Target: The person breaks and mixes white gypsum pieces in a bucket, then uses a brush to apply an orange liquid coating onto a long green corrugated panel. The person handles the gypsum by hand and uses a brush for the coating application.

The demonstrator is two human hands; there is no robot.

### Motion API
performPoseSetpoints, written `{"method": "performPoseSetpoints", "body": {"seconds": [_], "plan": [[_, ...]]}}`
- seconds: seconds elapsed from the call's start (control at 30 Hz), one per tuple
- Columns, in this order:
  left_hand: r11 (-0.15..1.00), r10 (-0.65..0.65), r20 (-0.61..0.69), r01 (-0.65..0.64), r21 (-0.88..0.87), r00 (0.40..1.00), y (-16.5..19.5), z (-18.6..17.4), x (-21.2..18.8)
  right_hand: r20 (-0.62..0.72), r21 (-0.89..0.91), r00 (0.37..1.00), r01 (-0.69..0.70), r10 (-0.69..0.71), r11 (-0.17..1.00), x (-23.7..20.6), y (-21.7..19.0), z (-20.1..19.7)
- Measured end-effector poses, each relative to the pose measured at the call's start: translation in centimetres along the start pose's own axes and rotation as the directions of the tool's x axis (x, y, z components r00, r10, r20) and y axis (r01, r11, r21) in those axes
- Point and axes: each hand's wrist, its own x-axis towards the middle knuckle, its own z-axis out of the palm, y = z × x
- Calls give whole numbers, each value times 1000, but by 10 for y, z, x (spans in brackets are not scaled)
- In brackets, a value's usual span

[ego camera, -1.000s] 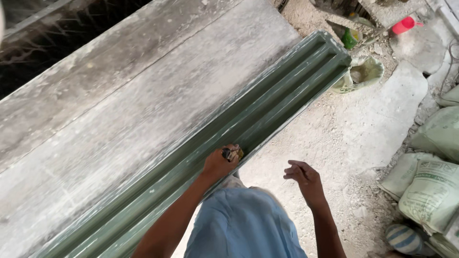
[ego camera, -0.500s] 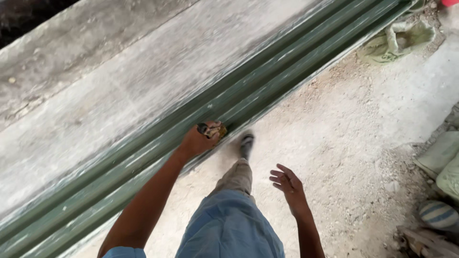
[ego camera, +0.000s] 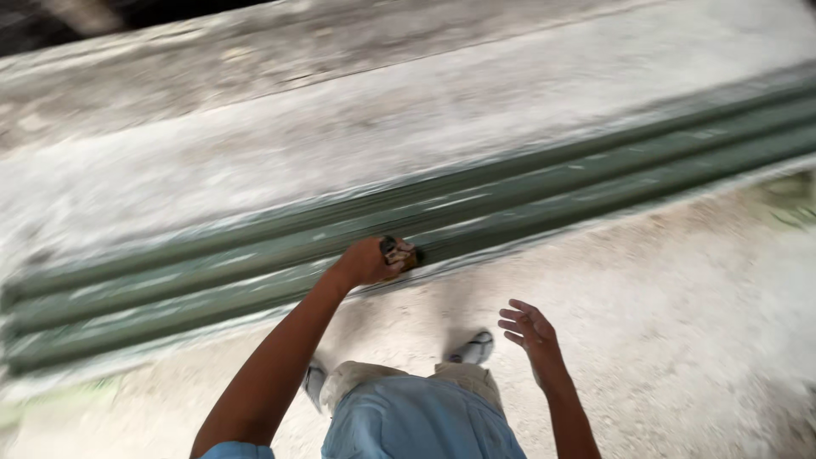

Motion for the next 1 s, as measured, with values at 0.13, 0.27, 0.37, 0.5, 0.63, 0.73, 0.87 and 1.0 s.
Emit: {"method": "performPoseSetpoints", "body": {"seconds": [0.13, 0.27, 0.37, 0.5, 0.63, 0.73, 0.87, 1.0], "plan": [[977, -211, 101, 214, -11, 972, -94, -37, -96, 89, -84, 996, -17, 24, 996, -3, 18, 115], [995, -84, 9, 84, -51, 996, -170, -68, -194, 184, -29, 982, -47, 52, 998, -32, 35, 223], [989, -137, -7, 137, -64, 991, -212, -99, -233, 211, -30, 976, -40, 45, 999, -33, 25, 282], [956, -193, 55, 200, -216, 980, -261, -127, -300, 242, -60, 965, -91, 103, 994, -50, 29, 332], [927, -275, -25, 258, -272, 961, -312, -151, -374, 344, -116, 929, -101, 136, 988, -51, 40, 370], [920, -390, -67, 385, -73, 918, -342, -171, -425, 328, -184, 930, -107, 164, 977, -46, 43, 394], [882, -445, -64, 450, 142, 893, -360, -194, -463, 369, -174, 921, -62, 123, 983, -44, 35, 419], [797, -490, 55, 422, 432, 870, -361, -206, -454, 348, -220, 923, -93, 167, 971, -43, 21, 434]]}}
